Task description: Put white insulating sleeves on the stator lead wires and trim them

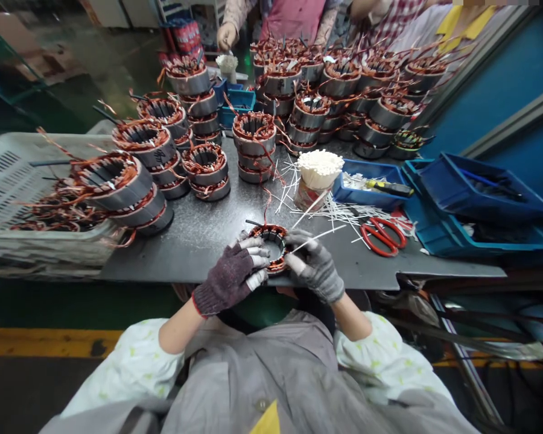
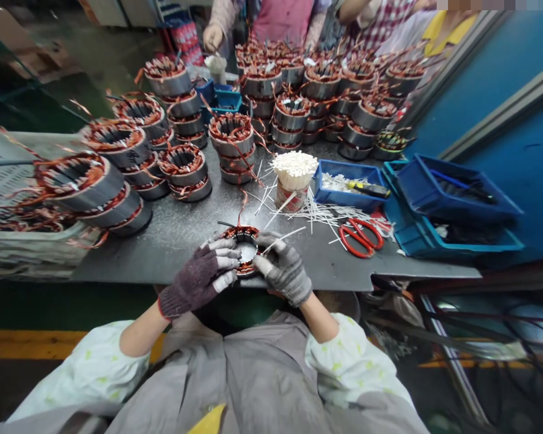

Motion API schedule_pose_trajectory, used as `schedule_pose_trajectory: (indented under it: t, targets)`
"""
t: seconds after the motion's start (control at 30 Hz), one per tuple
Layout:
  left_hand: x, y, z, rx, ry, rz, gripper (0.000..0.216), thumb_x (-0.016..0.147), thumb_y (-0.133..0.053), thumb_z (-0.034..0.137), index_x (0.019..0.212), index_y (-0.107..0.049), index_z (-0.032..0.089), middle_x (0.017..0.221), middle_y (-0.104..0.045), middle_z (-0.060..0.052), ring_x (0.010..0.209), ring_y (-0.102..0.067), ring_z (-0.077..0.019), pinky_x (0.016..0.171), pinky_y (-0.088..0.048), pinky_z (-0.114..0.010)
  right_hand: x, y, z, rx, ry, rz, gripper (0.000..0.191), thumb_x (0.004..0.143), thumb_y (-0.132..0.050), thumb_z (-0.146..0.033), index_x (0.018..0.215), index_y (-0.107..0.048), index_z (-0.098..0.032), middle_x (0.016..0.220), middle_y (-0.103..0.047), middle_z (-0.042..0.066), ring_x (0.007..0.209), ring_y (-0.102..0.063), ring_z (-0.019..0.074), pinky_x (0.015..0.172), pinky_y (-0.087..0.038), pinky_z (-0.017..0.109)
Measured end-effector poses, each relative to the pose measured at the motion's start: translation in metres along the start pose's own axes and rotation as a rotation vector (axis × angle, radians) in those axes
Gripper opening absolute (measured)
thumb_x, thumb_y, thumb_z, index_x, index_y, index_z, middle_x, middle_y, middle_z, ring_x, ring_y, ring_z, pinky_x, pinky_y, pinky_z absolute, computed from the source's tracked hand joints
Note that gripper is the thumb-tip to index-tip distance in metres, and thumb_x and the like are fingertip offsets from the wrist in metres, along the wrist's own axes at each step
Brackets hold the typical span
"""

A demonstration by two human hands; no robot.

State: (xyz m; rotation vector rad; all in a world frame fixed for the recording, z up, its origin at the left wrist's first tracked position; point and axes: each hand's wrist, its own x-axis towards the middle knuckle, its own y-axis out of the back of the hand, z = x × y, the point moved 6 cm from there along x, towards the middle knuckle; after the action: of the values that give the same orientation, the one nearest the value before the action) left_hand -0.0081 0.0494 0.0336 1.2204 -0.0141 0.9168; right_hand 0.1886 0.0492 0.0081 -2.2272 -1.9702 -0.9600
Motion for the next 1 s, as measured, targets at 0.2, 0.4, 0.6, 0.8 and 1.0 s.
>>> schedule_pose_trajectory:
  t: [0.2,0.4,0.6,0.8,1.0]
  targets:
    - [-0.003,-0.01,-0.001,0.009,0.045,0.083,0.017,0.096,-0.057,0.025,0.109,-0.068,0.025,0.11,-0.075,-0.003,0.126,-0.06,-0.0207,0.12,-0.035,-0.05,-0.036,-0.002,-0.001,-0.333,-0.001,-0.089,0.023,0.091,-0.066,-0.04,0.109,-0.075,-0.03,0.093,-0.078,0.007,0.081,-0.072,0.024,0.078,-0.055,0.036]
    - [0.0,-0.008,0.004,0.114,0.058,0.113,0.023,0.096,-0.059,0.027,0.118,-0.066,0.025,0.117,-0.073,-0.005,0.125,-0.06,-0.0221,0.117,-0.037,-0.049,-0.032,-0.023,0.008,-0.41,0.108,-0.242,0.033,0.084,-0.075,-0.044,0.113,-0.076,-0.028,0.105,-0.078,0.011,0.089,-0.071,0.026,0.08,-0.054,0.035]
    - [0.012,-0.005,0.006,0.26,0.029,0.084,0.02,0.095,-0.058,0.025,0.113,-0.067,0.025,0.113,-0.074,-0.004,0.12,-0.062,-0.0255,0.112,-0.038,-0.051,-0.01,-0.025,0.016,-0.015,-0.069,-0.285,0.033,0.089,-0.064,-0.054,0.1,-0.078,-0.026,0.098,-0.078,0.009,0.083,-0.069,0.0222,0.078,-0.054,0.036]
    - [0.017,-0.002,0.014,0.374,-0.012,0.166,0.019,0.093,-0.062,0.028,0.11,-0.065,0.019,0.11,-0.075,-0.008,0.116,-0.063,-0.0303,0.105,-0.043,-0.051,0.062,0.047,0.064,0.269,-0.31,0.229,0.044,0.089,-0.057,-0.06,0.095,-0.072,-0.018,0.072,-0.068,0.001,0.055,-0.057,0.0122,0.054,-0.049,0.027]
    - [0.017,-0.005,0.023,0.446,0.075,0.169,0.013,0.095,-0.058,0.021,0.105,-0.067,0.02,0.107,-0.076,-0.005,0.116,-0.064,-0.0294,0.117,-0.029,-0.061,0.14,0.085,0.083,0.167,-0.22,0.568,0.027,0.069,-0.078,-0.037,0.086,-0.068,-0.019,0.088,-0.072,0.003,0.086,-0.064,0.0175,0.083,-0.055,0.034]
